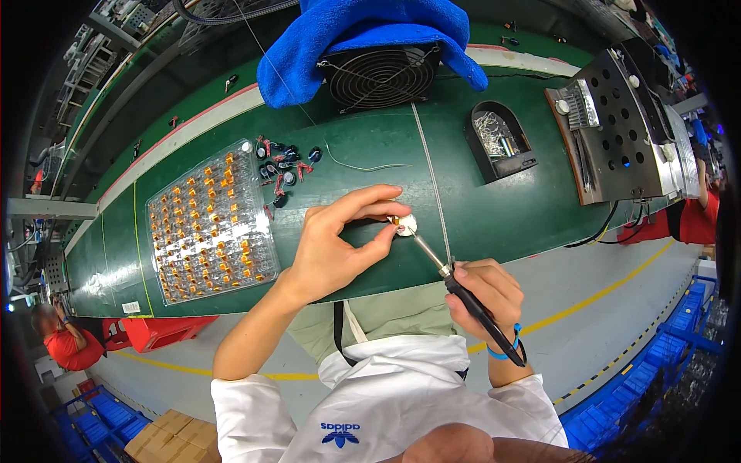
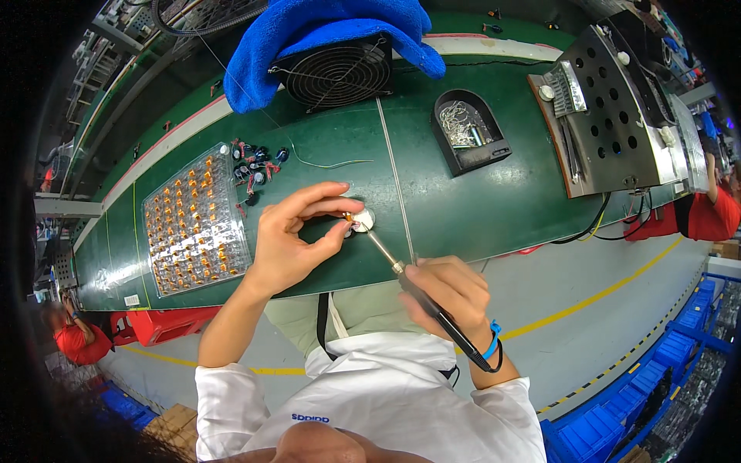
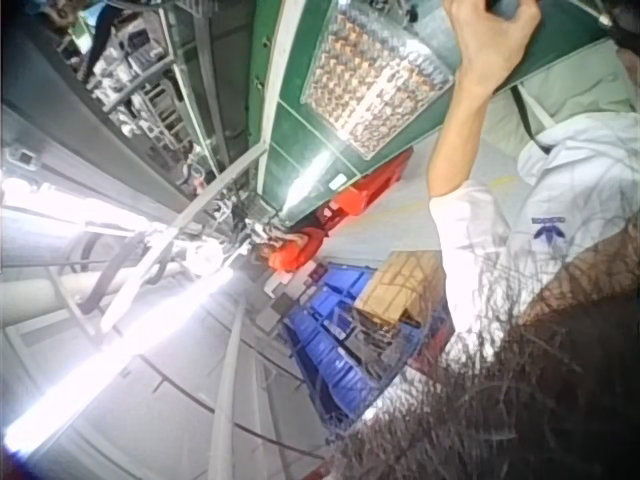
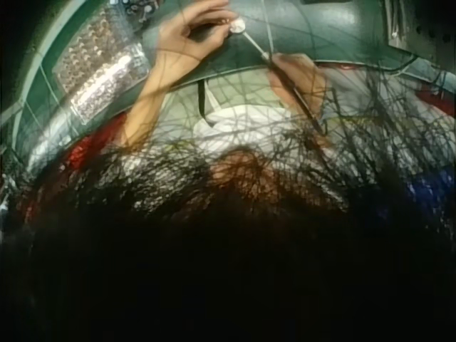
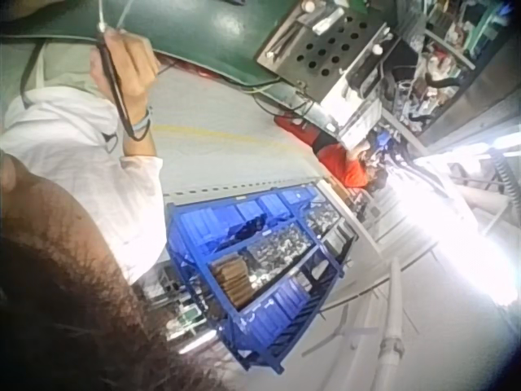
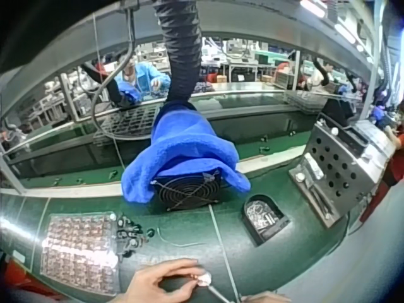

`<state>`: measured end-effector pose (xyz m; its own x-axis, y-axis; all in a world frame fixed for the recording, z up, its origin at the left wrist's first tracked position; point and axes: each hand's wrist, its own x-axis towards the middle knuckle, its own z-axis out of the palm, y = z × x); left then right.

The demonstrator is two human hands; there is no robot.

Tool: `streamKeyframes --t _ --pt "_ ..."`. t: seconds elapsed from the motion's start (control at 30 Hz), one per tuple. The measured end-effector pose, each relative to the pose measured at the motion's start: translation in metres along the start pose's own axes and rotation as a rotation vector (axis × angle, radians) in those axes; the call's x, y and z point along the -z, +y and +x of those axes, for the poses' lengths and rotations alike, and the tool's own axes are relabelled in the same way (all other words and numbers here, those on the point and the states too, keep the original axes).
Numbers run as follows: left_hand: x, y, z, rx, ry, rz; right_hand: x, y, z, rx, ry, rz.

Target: Soldering small electronic components onto a circular base at an industrial workstation.

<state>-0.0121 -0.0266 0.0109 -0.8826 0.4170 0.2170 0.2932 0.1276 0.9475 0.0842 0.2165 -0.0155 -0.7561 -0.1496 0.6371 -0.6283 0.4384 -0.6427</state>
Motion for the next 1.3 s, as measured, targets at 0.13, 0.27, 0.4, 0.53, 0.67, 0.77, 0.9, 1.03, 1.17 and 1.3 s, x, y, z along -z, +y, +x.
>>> streamKeyframes --t 0.13,0.27,0.4,0.53,0.67,0.77,0.9,1.03,1.17,1.3 --pt "-0.001 0.0 -0.001 -0.061 0.007 0.084 0.0 0.0 -0.001 0.007 -0.02 -0.015" --pt "0.0 -0.001 0.0 -0.074 0.008 0.099 0.0 0.001 -0.002 0.003 -0.033 -0.029" --pt "0.0 0.0 0.001 -0.083 0.007 0.093 0.001 -0.001 -0.001 0.001 -0.045 -0.032" --pt "0.001 -0.001 0.001 -0.084 0.007 0.099 0.0 0.0 0.001 0.011 -0.046 -0.033" --pt "0.0 -0.003 0.0 -0.083 0.007 0.095 0.0 -0.001 0.0 0.008 -0.047 -0.028" --pt "-0.001 -0.002 0.0 -0.078 0.005 0.092 0.002 -0.002 0.0 -0.005 -0.06 -0.031" --pt "-0.001 -0.001 0.001 -0.083 -0.001 0.106 0.001 0.003 -0.002 0.018 -0.042 -0.034" --pt "0.0 -0.002 0.005 -0.087 -0.004 0.09 0.003 0.004 -0.001 0.011 0.01 -0.017" --pt "0.004 0.002 -0.003 -0.029 0.015 0.088 0.006 0.011 -0.004 -0.016 0.087 -0.057" --pt "0.008 0.006 -0.001 -0.187 -0.008 0.216 0.022 0.025 0.018 -0.168 0.261 -0.295"
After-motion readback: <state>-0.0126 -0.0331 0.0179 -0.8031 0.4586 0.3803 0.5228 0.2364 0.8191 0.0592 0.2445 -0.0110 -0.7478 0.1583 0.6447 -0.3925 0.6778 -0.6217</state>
